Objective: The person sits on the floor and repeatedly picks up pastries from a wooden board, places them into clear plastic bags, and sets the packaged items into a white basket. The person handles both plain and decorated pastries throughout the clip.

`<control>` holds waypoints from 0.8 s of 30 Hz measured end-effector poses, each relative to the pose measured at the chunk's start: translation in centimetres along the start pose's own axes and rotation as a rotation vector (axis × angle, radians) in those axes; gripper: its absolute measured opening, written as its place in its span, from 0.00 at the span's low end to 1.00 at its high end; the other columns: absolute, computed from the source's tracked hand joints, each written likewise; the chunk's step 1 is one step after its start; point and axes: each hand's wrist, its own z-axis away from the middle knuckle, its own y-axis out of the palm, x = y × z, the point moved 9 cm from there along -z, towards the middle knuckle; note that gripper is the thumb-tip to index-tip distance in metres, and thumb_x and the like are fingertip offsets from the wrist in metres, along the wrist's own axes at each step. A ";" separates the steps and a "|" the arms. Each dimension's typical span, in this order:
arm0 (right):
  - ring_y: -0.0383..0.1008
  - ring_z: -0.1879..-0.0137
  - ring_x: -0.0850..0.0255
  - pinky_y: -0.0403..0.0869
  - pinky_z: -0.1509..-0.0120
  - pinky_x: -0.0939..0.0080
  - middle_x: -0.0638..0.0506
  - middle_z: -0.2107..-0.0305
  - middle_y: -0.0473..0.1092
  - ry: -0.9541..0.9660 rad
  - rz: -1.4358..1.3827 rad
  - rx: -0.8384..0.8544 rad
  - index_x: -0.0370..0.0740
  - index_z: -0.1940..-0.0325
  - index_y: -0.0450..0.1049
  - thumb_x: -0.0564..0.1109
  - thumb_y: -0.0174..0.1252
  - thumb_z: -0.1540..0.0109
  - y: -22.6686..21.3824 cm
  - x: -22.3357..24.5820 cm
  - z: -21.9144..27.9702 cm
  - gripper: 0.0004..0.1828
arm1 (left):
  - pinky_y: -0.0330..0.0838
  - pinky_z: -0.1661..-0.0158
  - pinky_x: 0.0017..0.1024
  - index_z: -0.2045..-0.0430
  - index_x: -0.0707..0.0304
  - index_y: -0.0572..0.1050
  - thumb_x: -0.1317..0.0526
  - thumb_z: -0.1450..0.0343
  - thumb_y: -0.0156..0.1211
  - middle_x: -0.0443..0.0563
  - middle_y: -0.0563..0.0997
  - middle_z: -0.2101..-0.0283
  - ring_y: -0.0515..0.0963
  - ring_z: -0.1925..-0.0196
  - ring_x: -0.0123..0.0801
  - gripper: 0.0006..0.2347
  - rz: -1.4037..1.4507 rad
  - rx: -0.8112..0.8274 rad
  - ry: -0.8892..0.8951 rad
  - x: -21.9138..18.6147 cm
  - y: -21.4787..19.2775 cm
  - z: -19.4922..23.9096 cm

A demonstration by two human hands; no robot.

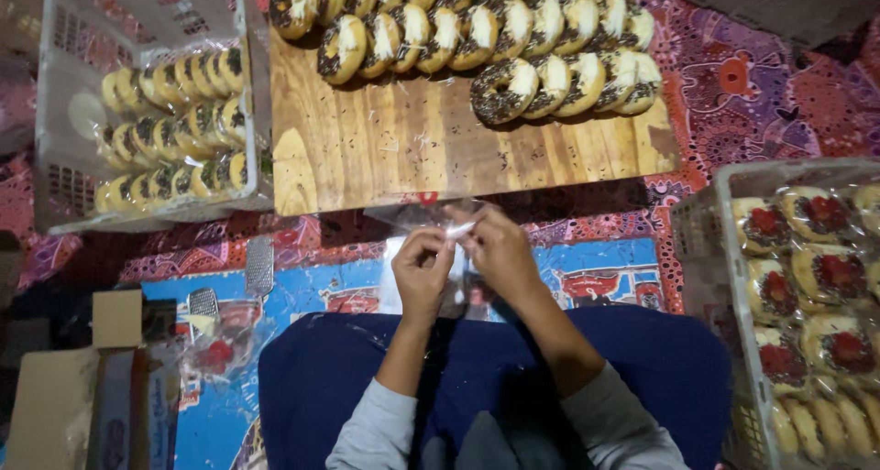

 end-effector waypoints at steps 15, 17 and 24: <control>0.69 0.30 0.43 0.73 0.32 0.52 0.40 0.34 0.66 -0.289 -0.091 0.053 0.45 0.34 0.71 0.41 0.64 0.39 0.9 3.6 -0.1 0.28 | 0.78 0.60 0.26 0.59 0.60 0.83 0.71 0.32 0.67 0.48 0.80 0.52 0.82 0.58 0.30 0.10 -0.515 0.188 0.327 -4.1 0.2 2.0; 0.63 0.24 0.38 0.72 0.25 0.52 0.39 0.29 0.61 -0.497 0.051 -0.017 0.53 0.32 0.65 0.44 0.60 0.37 -0.1 6.2 0.3 0.29 | 0.74 0.61 0.27 0.54 0.46 0.83 0.63 0.35 0.75 0.47 0.78 0.46 0.79 0.60 0.31 0.15 -0.761 0.178 0.506 -5.4 0.7 2.5; 0.54 0.22 0.37 0.64 0.25 0.42 0.41 0.26 0.55 -0.207 0.010 0.168 0.47 0.23 0.60 0.44 0.59 0.33 1.6 3.7 -1.3 0.34 | 0.62 0.24 0.39 0.20 0.54 0.38 0.54 0.27 0.65 0.59 0.50 0.19 0.61 0.19 0.42 0.44 0.850 0.301 -0.160 0.4 3.8 0.4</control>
